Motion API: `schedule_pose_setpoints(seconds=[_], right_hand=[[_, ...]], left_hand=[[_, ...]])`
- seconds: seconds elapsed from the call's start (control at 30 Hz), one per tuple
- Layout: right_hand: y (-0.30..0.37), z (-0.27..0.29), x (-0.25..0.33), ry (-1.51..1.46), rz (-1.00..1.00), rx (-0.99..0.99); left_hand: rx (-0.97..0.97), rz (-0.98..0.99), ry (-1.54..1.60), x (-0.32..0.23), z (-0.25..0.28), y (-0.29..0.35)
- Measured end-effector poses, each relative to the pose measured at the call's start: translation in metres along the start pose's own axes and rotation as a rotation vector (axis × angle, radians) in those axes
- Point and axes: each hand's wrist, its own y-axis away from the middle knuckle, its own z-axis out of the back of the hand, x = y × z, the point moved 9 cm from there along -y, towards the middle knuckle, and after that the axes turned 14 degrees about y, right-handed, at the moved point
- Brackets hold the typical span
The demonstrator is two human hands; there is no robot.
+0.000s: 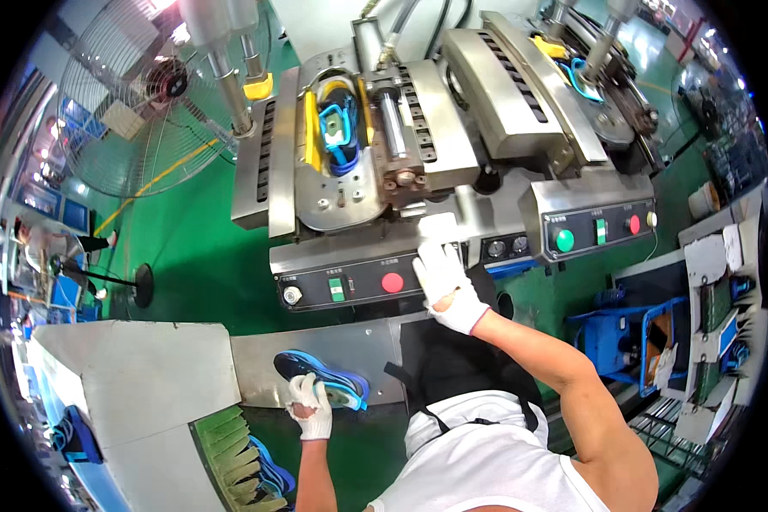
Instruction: The person repeatedly picks up blue and black shoe soles from a conveyor belt, places them into a machine mold, and then removes them to place them on a nearby rack. The process is repeated for multiple soles.
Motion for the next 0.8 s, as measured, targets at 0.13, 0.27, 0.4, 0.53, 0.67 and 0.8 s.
schedule_pose_setpoints(seconds=[0.13,0.27,0.4,0.53,0.67,0.8], right_hand=[[0.010,0.033,-0.001,-0.347,-0.068,0.034],[0.069,0.068,0.035,-0.835,0.002,0.193],[0.117,0.091,0.030,-0.904,-0.021,0.434],[0.172,0.107,-0.026,-0.569,-0.237,0.015],[0.301,0.077,-0.080,-0.916,-0.647,-0.077],[0.431,0.077,-0.111,-1.193,-1.277,0.244]], left_hand=[[-0.024,-0.039,0.109,-0.010,0.003,-0.025],[-0.052,-0.134,0.266,-0.125,0.025,-0.043],[0.029,-0.316,0.407,-0.253,-0.004,-0.041],[0.337,-0.525,0.524,-0.365,-0.070,-0.014],[0.785,-0.816,0.633,-0.478,-0.118,0.042],[0.983,-1.059,0.809,-0.541,-0.126,0.085]])
